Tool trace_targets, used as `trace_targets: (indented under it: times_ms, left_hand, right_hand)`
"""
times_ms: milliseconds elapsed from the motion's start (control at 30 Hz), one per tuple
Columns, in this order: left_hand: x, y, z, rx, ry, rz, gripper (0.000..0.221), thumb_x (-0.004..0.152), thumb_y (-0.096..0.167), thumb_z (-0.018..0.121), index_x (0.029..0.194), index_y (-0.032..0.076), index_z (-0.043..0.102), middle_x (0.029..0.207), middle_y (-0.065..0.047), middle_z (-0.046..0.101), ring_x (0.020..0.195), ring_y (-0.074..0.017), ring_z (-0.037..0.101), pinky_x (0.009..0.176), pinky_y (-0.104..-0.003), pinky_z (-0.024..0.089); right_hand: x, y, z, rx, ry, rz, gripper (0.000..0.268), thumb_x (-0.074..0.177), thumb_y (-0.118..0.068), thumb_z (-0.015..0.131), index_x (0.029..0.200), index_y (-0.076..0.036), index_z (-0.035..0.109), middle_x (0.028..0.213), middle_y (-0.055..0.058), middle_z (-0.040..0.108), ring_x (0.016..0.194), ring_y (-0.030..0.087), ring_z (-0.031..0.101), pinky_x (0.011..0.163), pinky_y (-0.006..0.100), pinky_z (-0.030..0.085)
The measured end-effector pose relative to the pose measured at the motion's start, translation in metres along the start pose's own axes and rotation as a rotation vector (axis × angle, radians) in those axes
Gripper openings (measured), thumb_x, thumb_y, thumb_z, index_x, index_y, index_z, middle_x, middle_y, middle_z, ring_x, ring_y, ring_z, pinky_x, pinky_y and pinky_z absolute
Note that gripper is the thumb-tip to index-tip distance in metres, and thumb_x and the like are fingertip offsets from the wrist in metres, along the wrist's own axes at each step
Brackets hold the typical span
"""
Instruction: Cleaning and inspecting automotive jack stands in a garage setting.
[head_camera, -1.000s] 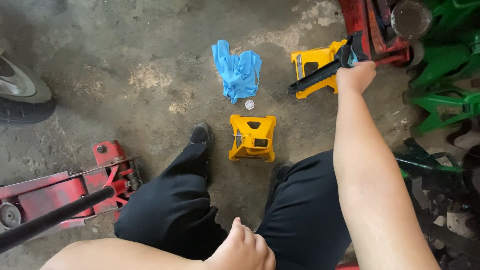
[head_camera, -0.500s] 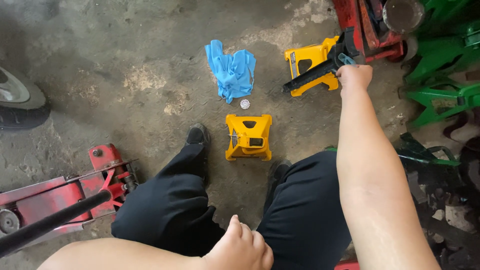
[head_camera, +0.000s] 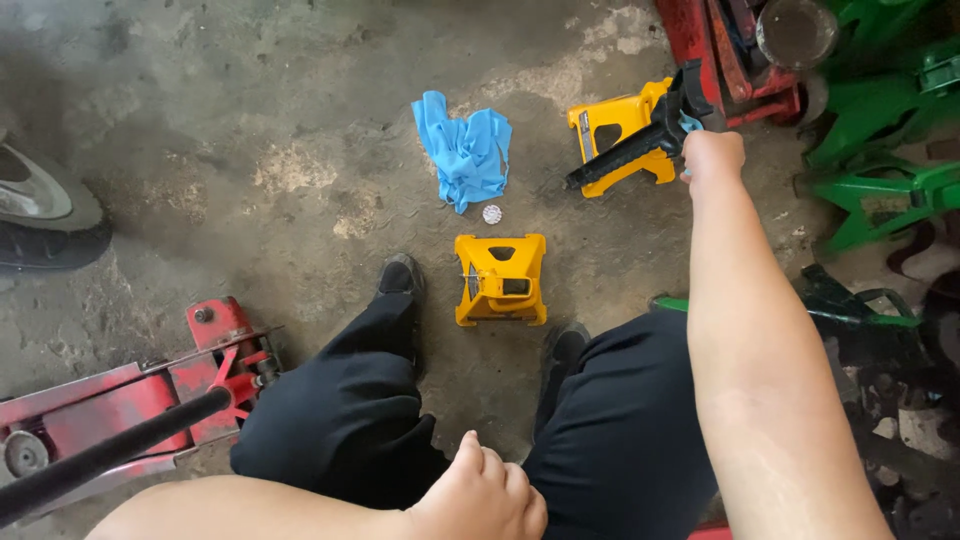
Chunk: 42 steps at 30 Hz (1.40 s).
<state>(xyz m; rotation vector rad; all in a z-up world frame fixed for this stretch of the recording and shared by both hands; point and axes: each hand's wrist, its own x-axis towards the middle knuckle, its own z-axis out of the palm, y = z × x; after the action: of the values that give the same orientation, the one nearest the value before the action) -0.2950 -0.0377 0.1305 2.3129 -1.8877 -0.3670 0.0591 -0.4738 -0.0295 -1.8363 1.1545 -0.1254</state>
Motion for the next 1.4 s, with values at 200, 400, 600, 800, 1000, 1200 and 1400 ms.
trace_targets:
  times_ms: [200, 400, 600, 800, 1000, 1200, 1400]
  left_hand:
    - [-0.006, 0.001, 0.001, 0.048, 0.099, -0.013, 0.03, 0.093, 0.03, 0.056, 0.104, 0.008, 0.072, 0.081, -0.025, 0.066, 0.071, -0.0485, 0.069, 0.074, -0.072, 0.053]
    - [-0.014, 0.002, -0.009, 0.064, 0.153, 0.007, 0.029, 0.093, 0.031, 0.058, 0.102, 0.008, 0.073, 0.077, -0.023, 0.065, 0.069, -0.046, 0.068, 0.073, -0.07, 0.053]
    - [-0.018, -0.01, -0.065, 0.006, 0.033, 0.031, 0.031, 0.094, 0.032, 0.059, 0.104, 0.005, 0.071, 0.084, -0.022, 0.068, 0.069, -0.0403, 0.068, 0.071, -0.065, 0.054]
    - [-0.029, -0.037, -0.181, -0.154, -0.245, -0.057, 0.055, 0.091, 0.05, 0.066, 0.111, 0.0, 0.059, 0.088, -0.015, 0.064, 0.081, -0.0349, 0.067, 0.066, -0.047, 0.049]
    - [-0.035, -0.054, -0.192, -0.1, -0.188, -0.227, 0.047, 0.091, 0.05, 0.064, 0.103, 0.005, 0.057, 0.085, -0.013, 0.064, 0.076, -0.0335, 0.068, 0.061, -0.045, 0.05]
    - [-0.038, -0.071, -0.191, -0.23, -0.003, -0.325, 0.04, 0.091, 0.044, 0.065, 0.1, 0.006, 0.059, 0.084, -0.013, 0.067, 0.08, -0.0364, 0.069, 0.064, -0.049, 0.052]
    - [-0.006, -0.04, -0.156, -0.021, -0.345, -0.35, 0.047, 0.09, 0.043, 0.063, 0.11, 0.0, 0.063, 0.094, -0.017, 0.065, 0.087, -0.0343, 0.068, 0.068, -0.048, 0.051]
  right_hand:
    - [-0.002, -0.002, -0.007, -0.116, -0.019, -0.099, 0.027, 0.075, -0.01, 0.07, 0.099, 0.001, 0.068, 0.098, 0.016, 0.064, 0.073, 0.028, 0.067, 0.054, 0.043, 0.058]
    - [-0.038, -0.017, -0.016, -0.191, -0.089, -0.385, 0.027, 0.078, -0.014, 0.077, 0.099, 0.001, 0.069, 0.098, 0.013, 0.062, 0.073, 0.023, 0.063, 0.059, 0.039, 0.055]
    - [-0.094, -0.042, -0.045, -0.245, -0.523, -0.492, 0.029, 0.084, -0.017, 0.075, 0.108, -0.005, 0.063, 0.09, 0.008, 0.067, 0.073, 0.015, 0.063, 0.06, 0.034, 0.051]
    - [-0.24, -0.104, -0.131, -0.696, -0.821, -0.743, 0.024, 0.087, -0.02, 0.075, 0.105, -0.01, 0.063, 0.082, 0.008, 0.063, 0.077, 0.017, 0.058, 0.065, 0.037, 0.048]
    - [-0.367, -0.104, -0.146, -0.871, -1.001, -0.752, 0.025, 0.085, -0.022, 0.07, 0.105, -0.011, 0.061, 0.081, 0.009, 0.066, 0.073, 0.024, 0.067, 0.066, 0.04, 0.053]
    - [-0.297, -0.029, -0.06, -1.094, -1.049, -1.039, 0.025, 0.079, -0.008, 0.065, 0.103, -0.009, 0.065, 0.096, 0.015, 0.071, 0.096, 0.037, 0.067, 0.081, 0.048, 0.053]
    - [-0.267, 0.007, 0.0, -0.684, -0.9, -1.267, 0.025, 0.087, -0.014, 0.067, 0.111, -0.007, 0.071, 0.106, 0.017, 0.072, 0.106, 0.037, 0.067, 0.093, 0.045, 0.054]
